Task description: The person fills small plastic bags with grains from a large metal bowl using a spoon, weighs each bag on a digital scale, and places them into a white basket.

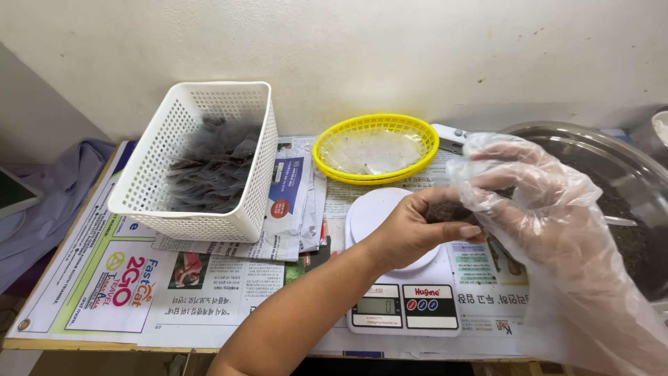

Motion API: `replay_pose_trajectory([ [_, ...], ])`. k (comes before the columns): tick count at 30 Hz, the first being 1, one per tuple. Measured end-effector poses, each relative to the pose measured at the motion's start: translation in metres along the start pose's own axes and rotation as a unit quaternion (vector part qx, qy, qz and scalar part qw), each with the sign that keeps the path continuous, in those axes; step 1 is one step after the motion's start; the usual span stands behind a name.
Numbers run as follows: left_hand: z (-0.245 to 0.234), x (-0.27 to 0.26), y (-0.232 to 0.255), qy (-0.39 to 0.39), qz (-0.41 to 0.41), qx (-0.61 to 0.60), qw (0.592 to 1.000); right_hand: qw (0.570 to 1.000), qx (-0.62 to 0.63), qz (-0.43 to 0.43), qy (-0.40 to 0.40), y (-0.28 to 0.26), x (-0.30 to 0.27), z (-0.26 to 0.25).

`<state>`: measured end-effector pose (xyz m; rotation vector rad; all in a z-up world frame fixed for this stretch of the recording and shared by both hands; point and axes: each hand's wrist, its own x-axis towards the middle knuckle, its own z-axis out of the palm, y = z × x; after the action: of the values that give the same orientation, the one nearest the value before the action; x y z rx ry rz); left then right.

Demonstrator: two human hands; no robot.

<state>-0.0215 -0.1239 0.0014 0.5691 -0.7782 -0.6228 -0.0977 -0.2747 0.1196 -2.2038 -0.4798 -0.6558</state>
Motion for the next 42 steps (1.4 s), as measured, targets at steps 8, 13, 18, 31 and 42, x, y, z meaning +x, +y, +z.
replay_pose_trajectory([
  [8,-0.034,-0.028,0.043,0.081,-0.022,0.261,0.962,0.999,0.007,-0.038,-0.014,0.001,0.016,0.022],
  [13,-0.024,-0.041,0.062,0.107,-0.020,0.345,0.932,0.996,0.017,-0.051,-0.064,0.010,0.020,0.045],
  [18,-0.021,-0.059,0.083,0.129,0.045,0.573,0.808,0.998,-0.019,-0.033,-0.054,0.026,0.018,0.057],
  [31,-0.054,-0.090,0.089,0.274,0.166,0.633,0.705,0.938,0.067,0.340,-0.022,0.036,0.008,0.097],
  [42,-0.055,-0.092,0.079,0.252,0.179,0.636,0.707,0.954,-0.035,0.288,-0.068,0.067,0.000,0.089],
])
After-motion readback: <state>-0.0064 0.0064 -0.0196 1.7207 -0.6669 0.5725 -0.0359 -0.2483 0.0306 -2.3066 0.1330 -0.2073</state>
